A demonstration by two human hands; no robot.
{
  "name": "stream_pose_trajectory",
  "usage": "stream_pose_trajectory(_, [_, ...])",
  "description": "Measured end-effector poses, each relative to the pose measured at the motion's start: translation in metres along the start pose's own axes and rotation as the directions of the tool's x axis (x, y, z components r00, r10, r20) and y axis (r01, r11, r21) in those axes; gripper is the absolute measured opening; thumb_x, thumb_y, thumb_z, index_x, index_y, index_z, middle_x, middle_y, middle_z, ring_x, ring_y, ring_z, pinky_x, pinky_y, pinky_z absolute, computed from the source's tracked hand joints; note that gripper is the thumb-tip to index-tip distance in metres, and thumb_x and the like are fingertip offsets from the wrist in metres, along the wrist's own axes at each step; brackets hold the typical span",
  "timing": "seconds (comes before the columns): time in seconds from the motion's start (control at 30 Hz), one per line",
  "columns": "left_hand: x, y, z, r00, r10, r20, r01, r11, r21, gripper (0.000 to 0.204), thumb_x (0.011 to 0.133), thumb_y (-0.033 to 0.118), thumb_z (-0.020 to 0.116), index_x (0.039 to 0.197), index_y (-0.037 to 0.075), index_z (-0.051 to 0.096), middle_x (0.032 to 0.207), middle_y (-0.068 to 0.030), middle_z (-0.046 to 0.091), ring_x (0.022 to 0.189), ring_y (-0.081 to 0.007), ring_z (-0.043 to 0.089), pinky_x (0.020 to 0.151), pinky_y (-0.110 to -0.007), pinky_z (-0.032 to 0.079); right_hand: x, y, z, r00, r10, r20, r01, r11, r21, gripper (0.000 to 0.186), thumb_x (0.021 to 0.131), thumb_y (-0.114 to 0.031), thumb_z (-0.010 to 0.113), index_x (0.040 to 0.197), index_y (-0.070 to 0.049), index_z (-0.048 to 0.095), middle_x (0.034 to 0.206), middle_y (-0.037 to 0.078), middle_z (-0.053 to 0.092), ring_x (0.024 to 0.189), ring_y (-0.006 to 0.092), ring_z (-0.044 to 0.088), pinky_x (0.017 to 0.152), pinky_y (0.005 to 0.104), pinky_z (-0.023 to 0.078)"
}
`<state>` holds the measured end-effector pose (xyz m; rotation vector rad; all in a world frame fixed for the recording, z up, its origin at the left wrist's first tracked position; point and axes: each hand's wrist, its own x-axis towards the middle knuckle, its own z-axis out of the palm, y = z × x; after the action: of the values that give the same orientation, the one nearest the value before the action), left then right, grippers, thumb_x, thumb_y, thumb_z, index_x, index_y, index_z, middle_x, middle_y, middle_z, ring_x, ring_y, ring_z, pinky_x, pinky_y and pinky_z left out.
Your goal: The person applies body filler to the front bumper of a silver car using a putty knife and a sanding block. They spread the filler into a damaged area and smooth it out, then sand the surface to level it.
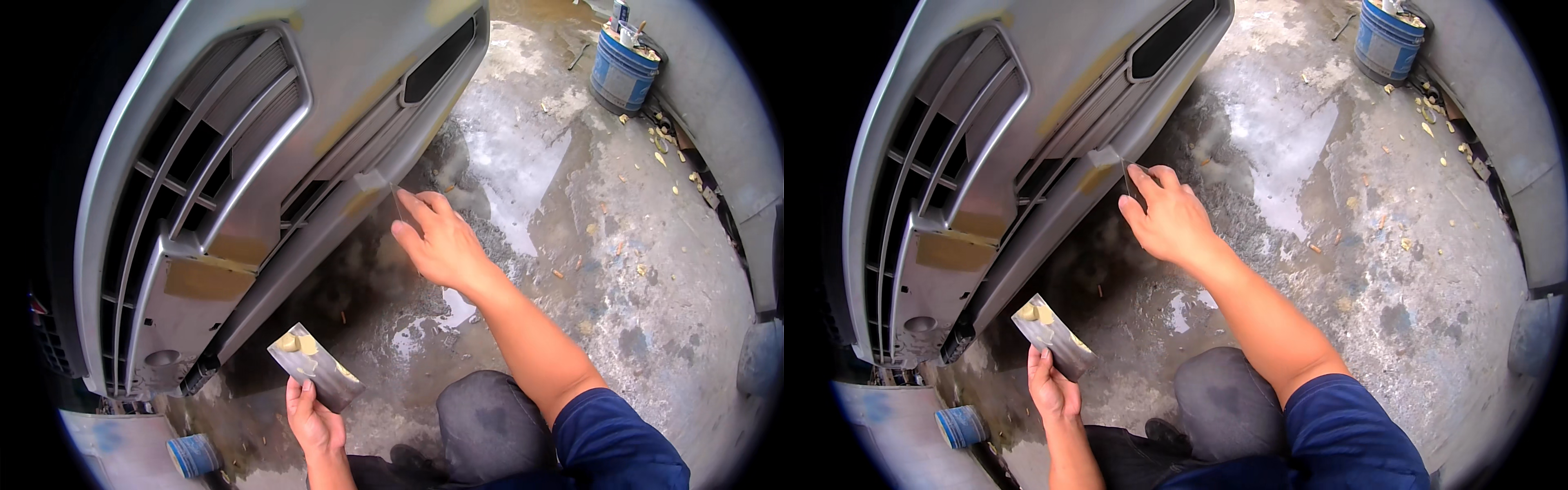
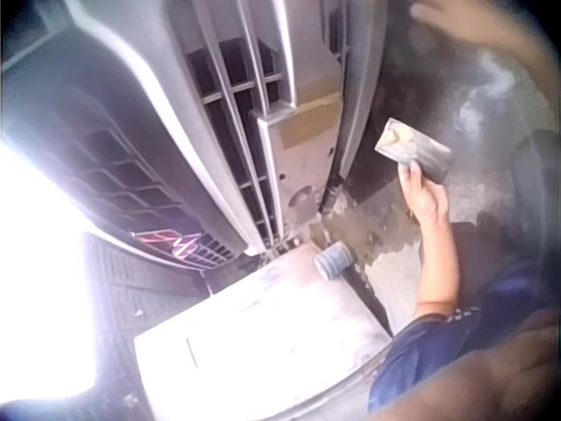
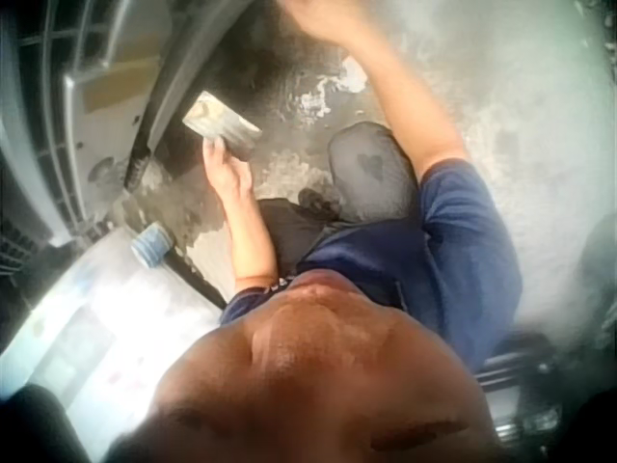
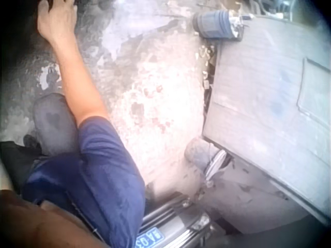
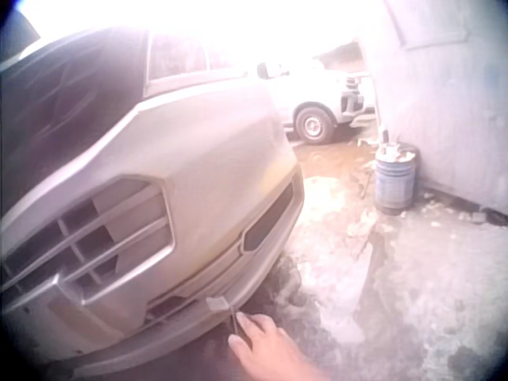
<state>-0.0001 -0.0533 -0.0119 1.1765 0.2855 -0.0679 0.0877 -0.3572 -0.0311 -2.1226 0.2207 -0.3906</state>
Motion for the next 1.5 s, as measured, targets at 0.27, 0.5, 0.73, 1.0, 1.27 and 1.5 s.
stream_pose_trajectory(0.27, [0.002, 0.000, -0.011, 1.000, -0.012, 0.002, 0.012, 1.000, 0.013, 0.035, 0.095, 0.005, 0.053, 0.130, 0.002, 0.054, 0.126, -0.0092, 0.063, 0.117, -0.0207, 0.059, 0.107, -0.039, 0.044, 0.010, -0.034, 0.009, 0.995, 0.095, 0.025, -0.091, 0.985, -0.144, 0.056, 0.095, -0.045, 0.052, 0.139, -0.012, 0.053, 0.132, 0.018, 0.052, 0.109, 0.0425, 0.058, 0.094, 0.0488, 0.050])
stream_pose_trajectory(0.5, [0.006, -0.008, -0.019, 0.999, -0.012, 0.037, 0.012, 1.000, -0.003, 0.032, 0.095, 0.003, 0.053, 0.127, 0.002, 0.056, 0.124, -0.0097, 0.064, 0.116, -0.0207, 0.060, 0.106, -0.038, 0.044, 0.001, -0.041, 0.006, 1.000, -0.007, -0.023, 0.004, 0.986, -0.164, 0.053, 0.093, -0.043, 0.055, 0.137, -0.013, 0.056, 0.133, 0.018, 0.052, 0.111, 0.0410, 0.056, 0.093, 0.0491, 0.051])
stream_pose_trajectory(0.73, [0.005, -0.010, -0.019, 1.000, -0.017, 0.011, 0.017, 1.000, 0.006, 0.033, 0.095, 0.003, 0.053, 0.128, 0.002, 0.056, 0.124, -0.0094, 0.064, 0.116, -0.0205, 0.059, 0.106, -0.038, 0.043, 0.004, -0.045, 0.007, 0.999, -0.049, -0.004, 0.045, 0.947, -0.319, 0.052, 0.091, -0.041, 0.059, 0.133, -0.011, 0.058, 0.130, 0.019, 0.053, 0.109, 0.0403, 0.056, 0.083, 0.0468, 0.056])
stream_pose_trajectory(1.0, [0.004, -0.008, -0.012, 1.000, -0.017, 0.006, 0.017, 1.000, 0.001, 0.034, 0.092, 0.006, 0.058, 0.126, 0.001, 0.055, 0.123, -0.0101, 0.063, 0.115, -0.0208, 0.058, 0.106, -0.038, 0.043, 0.008, -0.045, 0.005, 0.993, -0.115, -0.002, 0.101, 0.880, -0.464, 0.049, 0.089, -0.038, 0.062, 0.130, -0.012, 0.060, 0.127, 0.017, 0.054, 0.104, 0.0378, 0.055, 0.077, 0.0413, 0.056])
stream_pose_trajectory(1.27, [0.004, -0.011, -0.017, 1.000, 0.001, 0.005, -0.001, 1.000, 0.017, 0.033, 0.095, 0.003, 0.052, 0.128, 0.001, 0.055, 0.124, -0.0098, 0.064, 0.116, -0.0206, 0.059, 0.106, -0.038, 0.044, 0.004, -0.029, 0.004, 0.997, -0.025, -0.074, 0.003, 0.959, -0.285, 0.048, 0.091, -0.032, 0.058, 0.135, -0.012, 0.056, 0.135, 0.016, 0.050, 0.111, 0.0399, 0.054, 0.091, 0.0508, 0.050])
stream_pose_trajectory(1.5, [0.005, -0.012, -0.015, 1.000, -0.007, 0.023, 0.006, 0.999, 0.037, 0.035, 0.095, 0.003, 0.052, 0.130, 0.001, 0.053, 0.125, -0.0101, 0.063, 0.117, -0.0206, 0.059, 0.106, -0.038, 0.044, 0.004, -0.014, 0.027, 0.995, 0.067, -0.080, -0.066, 0.998, 0.021, 0.054, 0.093, -0.036, 0.058, 0.139, -0.010, 0.052, 0.135, 0.019, 0.049, 0.113, 0.0433, 0.054, 0.097, 0.0493, 0.048])
